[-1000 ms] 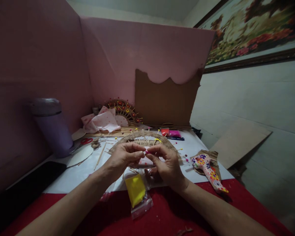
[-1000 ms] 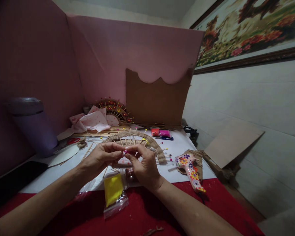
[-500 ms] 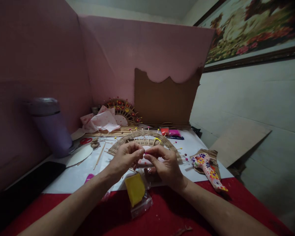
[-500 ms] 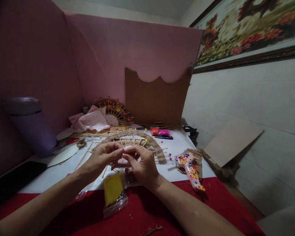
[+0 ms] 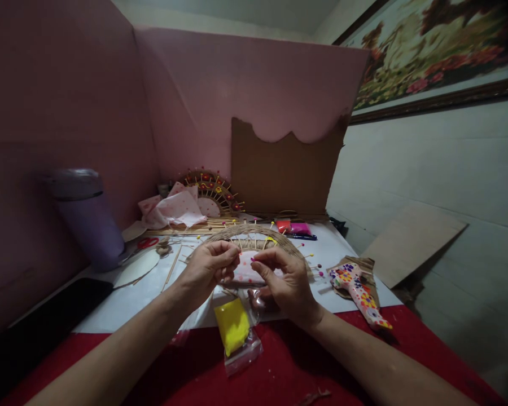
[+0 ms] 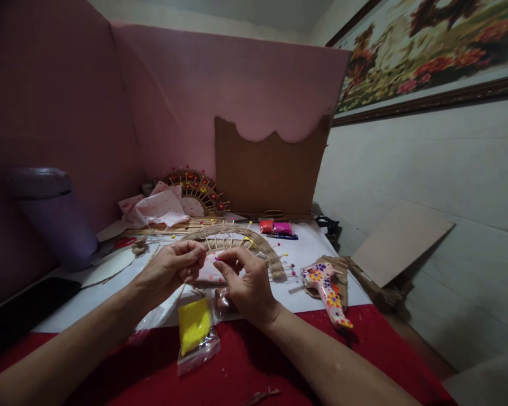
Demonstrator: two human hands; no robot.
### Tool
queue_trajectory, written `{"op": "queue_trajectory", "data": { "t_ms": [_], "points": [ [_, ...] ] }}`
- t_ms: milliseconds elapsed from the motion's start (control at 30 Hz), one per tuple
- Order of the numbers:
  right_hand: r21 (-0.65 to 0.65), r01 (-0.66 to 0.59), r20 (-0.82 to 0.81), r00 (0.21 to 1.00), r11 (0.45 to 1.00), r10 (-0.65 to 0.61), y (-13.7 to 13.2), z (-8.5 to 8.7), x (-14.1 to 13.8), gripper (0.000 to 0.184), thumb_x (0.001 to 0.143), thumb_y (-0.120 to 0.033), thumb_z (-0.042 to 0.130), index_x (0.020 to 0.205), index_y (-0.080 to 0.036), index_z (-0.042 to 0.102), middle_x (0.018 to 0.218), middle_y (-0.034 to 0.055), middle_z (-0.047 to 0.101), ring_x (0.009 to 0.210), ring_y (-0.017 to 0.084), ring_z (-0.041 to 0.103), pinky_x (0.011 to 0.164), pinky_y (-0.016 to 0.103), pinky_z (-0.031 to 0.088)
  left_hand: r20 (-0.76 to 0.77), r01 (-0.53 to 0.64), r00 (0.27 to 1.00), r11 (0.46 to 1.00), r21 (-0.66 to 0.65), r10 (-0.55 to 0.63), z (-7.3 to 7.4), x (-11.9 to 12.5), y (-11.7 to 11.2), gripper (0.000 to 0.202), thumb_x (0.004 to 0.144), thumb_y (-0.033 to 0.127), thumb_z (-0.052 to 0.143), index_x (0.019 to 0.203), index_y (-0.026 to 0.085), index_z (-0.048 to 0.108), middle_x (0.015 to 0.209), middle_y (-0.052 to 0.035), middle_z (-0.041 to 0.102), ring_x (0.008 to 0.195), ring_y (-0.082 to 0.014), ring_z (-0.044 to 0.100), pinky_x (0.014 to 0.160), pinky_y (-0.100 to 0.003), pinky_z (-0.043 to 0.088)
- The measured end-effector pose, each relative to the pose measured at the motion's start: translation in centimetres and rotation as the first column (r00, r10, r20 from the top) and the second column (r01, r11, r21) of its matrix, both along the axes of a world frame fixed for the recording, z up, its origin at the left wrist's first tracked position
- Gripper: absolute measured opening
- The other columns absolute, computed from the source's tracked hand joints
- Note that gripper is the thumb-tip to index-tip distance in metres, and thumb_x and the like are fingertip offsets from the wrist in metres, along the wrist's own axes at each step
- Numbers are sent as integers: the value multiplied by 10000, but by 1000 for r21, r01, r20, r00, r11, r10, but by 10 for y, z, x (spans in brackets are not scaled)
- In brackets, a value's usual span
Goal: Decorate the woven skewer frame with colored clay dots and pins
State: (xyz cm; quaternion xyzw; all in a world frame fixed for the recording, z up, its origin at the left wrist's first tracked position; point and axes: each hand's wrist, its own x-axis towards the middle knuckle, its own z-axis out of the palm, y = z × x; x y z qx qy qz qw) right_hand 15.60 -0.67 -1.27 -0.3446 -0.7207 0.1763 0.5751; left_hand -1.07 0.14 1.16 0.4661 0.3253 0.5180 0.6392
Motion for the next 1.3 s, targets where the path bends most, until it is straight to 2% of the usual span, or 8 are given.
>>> {"op": "queue_trajectory", "data": {
  "t_ms": [167,367,500,667,867,1000,1100,1300],
  "points": [
    [-52,-2,5,1000,999,2,2,0,0,73,811,-254,606,785,-187,616,680,-2,611,565,118,533,533,252,468,14,34,999,999,-13,-34,-1,-4,2,259,681,316,736,636,115,580,540,11,555,375,-26,409,347,-143,294],
    [-198,-24,-97,995,980,5,12,-4,3,128,843,-306,560,814,-182,559,746,17,648,627,130,573,554,237,456,55,-186,981,982,24,185,5,-17,15,270,529,158,815,748,93,672,624,-24,647,487,-62,544,450,-149,416],
    [-237,9,-102,994,971,-34,22,-10,6,140,817,-313,582,855,-179,575,785,33,646,656,145,581,563,252,461,90,-397,917,915,75,390,13,-34,25,298,429,159,842,654,98,657,571,10,608,488,-56,527,457,-151,410],
    [-270,20,-69,997,963,-41,26,-14,6,144,811,-306,572,858,-175,610,795,44,656,697,170,606,571,270,473,-22,-575,804,787,225,594,16,-58,37,368,512,431,766,631,105,644,500,19,552,415,-56,438,382,-180,313],
    [-297,-36,-80,997,954,13,26,-16,5,159,808,-323,573,816,-167,606,748,38,650,696,177,616,546,264,489,-190,-621,710,730,287,678,8,-72,50,365,358,300,806,612,103,633,470,23,560,409,-77,445,413,-213,345],
    [-309,-27,-70,998,951,6,27,-16,4,168,805,-328,573,808,-164,611,746,41,650,670,169,603,529,261,492,-255,-645,654,701,304,713,2,-77,56,305,402,297,796,540,126,585,423,58,502,395,-53,397,411,-195,288],
    [-317,-24,-66,998,948,3,27,-16,4,166,802,-327,574,812,-166,611,739,36,648,645,158,588,522,258,491,-315,-647,632,705,289,708,2,-81,58,291,453,310,782,498,136,552,388,70,461,379,-45,361,405,-190,251],
    [-311,-16,-63,998,950,-4,25,-17,5,158,798,-322,581,797,-167,614,723,20,625,629,141,555,518,245,481,-467,-560,680,812,165,565,11,-92,53,203,463,233,769,540,107,630,442,-2,568,391,-80,442,445,-223,338]
  ]
}}
